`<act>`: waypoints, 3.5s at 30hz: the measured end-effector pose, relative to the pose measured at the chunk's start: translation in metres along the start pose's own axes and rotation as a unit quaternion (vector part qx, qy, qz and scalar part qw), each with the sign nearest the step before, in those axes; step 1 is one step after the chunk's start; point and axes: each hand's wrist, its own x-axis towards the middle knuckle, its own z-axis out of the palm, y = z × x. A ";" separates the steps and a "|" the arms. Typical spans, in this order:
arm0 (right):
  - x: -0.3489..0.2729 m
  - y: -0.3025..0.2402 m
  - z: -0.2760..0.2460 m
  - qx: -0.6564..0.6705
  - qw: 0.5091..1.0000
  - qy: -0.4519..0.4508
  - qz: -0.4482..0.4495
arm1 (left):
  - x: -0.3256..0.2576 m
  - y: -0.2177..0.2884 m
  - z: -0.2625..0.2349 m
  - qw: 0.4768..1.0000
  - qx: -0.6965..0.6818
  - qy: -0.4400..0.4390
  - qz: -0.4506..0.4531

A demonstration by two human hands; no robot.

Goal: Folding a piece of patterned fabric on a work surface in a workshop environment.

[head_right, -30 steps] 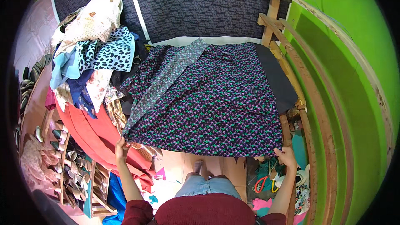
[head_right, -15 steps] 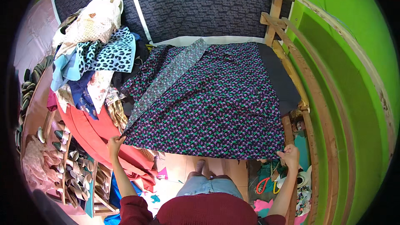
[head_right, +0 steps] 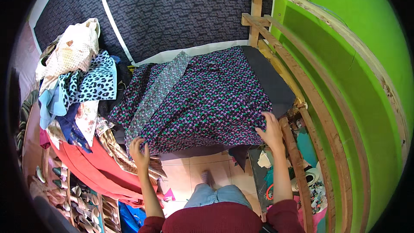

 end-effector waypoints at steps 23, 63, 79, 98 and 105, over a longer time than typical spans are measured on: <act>0.127 0.043 -0.012 0.037 0.982 -0.174 0.057 | 0.120 0.104 0.161 0.883 -0.077 -0.417 0.203; 0.092 0.057 -0.024 0.213 0.913 -0.255 0.238 | 0.165 0.174 0.274 0.857 -0.360 -0.262 0.258; 0.129 0.072 -0.005 0.098 0.970 -0.123 0.183 | 0.165 0.177 0.281 0.891 -0.262 -0.225 0.296; 0.135 0.024 0.030 -0.133 0.988 -0.078 -0.004 | 0.159 0.172 0.285 0.926 -0.194 -0.220 0.239; 0.124 0.042 0.044 -0.175 0.943 -0.273 0.075 | 0.176 0.140 0.210 0.931 -0.057 -0.300 0.197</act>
